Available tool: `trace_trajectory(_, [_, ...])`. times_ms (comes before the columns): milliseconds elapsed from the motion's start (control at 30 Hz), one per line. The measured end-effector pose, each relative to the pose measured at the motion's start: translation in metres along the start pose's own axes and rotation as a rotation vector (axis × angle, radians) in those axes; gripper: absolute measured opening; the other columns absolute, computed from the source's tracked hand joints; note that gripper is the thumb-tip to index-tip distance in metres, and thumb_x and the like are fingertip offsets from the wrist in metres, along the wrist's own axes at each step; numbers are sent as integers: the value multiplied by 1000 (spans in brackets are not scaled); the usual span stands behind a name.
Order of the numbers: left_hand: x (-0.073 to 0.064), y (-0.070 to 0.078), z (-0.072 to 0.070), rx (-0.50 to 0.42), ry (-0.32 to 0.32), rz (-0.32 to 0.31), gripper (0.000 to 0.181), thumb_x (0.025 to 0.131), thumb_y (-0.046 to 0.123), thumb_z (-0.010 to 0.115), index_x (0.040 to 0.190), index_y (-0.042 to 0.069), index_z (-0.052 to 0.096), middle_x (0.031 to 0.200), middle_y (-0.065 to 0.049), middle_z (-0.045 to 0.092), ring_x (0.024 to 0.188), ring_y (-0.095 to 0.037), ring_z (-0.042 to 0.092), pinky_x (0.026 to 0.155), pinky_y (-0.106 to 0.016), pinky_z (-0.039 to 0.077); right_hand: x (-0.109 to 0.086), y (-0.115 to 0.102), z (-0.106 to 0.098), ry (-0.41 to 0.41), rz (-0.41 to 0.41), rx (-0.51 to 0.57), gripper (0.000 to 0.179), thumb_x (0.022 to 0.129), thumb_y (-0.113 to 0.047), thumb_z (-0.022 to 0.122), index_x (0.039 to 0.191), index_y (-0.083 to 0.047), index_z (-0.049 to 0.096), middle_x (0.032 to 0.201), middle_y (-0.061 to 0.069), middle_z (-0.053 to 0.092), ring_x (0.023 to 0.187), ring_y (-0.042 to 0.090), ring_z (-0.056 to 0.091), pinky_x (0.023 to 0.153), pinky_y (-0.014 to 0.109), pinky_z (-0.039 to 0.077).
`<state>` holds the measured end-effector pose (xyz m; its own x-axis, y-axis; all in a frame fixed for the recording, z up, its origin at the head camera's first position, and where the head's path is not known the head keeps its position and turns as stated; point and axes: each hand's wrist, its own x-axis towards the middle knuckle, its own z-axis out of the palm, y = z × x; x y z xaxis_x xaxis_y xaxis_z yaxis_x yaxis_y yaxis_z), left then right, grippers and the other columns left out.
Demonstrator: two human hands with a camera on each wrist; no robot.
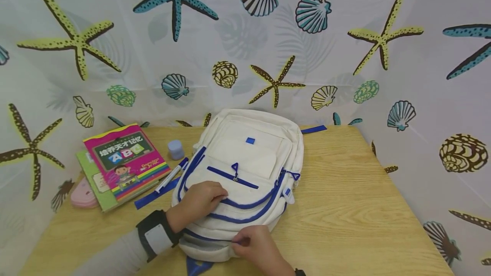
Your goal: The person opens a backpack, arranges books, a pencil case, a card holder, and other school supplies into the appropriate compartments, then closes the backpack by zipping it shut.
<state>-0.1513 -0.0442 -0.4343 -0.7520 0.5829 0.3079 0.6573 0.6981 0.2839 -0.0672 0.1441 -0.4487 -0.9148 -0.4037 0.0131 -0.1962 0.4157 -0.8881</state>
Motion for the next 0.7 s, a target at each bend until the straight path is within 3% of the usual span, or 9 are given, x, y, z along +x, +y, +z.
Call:
trace_trajectory(233, [0, 1, 0, 17, 14, 4, 10, 80, 12, 64, 87, 15, 71, 81, 6, 66, 78, -7, 61, 67, -21, 50, 3, -3, 6, -10, 5, -16, 4, 71, -2, 70, 74, -1, 69, 73, 8, 67, 63, -5, 54, 55, 14, 48])
trace_trajectory(700, [-2, 1, 0, -16, -26, -8, 10, 83, 15, 62, 88, 14, 70, 83, 6, 66, 80, -8, 61, 69, -22, 49, -1, -6, 0, -97, -27, -91, 15, 73, -10, 72, 81, 2, 68, 76, 7, 68, 66, -3, 57, 58, 16, 49])
